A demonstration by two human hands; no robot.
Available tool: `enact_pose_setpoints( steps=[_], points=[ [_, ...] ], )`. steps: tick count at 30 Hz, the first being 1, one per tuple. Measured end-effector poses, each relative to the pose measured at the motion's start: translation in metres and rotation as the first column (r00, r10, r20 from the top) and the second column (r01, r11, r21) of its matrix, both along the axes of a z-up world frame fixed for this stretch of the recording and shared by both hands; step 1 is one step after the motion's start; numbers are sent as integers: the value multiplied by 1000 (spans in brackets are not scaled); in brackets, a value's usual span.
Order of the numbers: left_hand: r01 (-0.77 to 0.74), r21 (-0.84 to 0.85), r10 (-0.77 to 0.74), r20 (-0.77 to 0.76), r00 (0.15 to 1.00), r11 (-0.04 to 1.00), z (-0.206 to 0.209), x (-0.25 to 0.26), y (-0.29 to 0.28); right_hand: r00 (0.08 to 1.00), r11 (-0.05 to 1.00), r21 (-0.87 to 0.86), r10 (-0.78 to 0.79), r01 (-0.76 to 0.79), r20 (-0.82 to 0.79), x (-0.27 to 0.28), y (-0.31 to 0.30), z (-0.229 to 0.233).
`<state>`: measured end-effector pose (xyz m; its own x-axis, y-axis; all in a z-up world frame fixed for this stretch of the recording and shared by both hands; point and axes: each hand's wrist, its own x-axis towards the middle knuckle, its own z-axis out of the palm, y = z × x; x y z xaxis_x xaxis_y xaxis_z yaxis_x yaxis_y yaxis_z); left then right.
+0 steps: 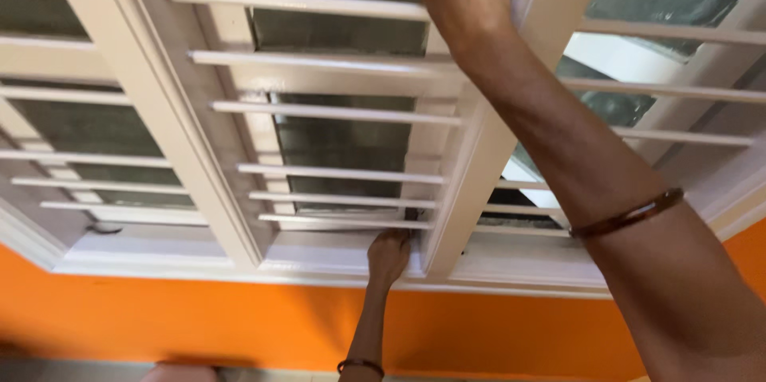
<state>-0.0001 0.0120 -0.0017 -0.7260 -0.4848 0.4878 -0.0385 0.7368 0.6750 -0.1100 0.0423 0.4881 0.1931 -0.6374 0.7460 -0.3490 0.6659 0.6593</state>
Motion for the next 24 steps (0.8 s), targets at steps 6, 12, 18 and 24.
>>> enact_pose_setpoints(
  steps=[6,12,18,24],
  points=[
    [-54,-42,51,-51,997,998,2,11,7,997,995,67,-75,76,-19,16,15,8],
    [-3,-51,-3,-125,992,999,12,13,6,991,994,100,-58,46,119,29,21,18],
    [65,42,-70,146,987,997,13,5,-6,992,990,122,-84,72,94,37,27,20],
    [48,88,-49,11,999,995,19,2,-13,994,979,170,-109,111,-17,58,33,30]
  ],
)
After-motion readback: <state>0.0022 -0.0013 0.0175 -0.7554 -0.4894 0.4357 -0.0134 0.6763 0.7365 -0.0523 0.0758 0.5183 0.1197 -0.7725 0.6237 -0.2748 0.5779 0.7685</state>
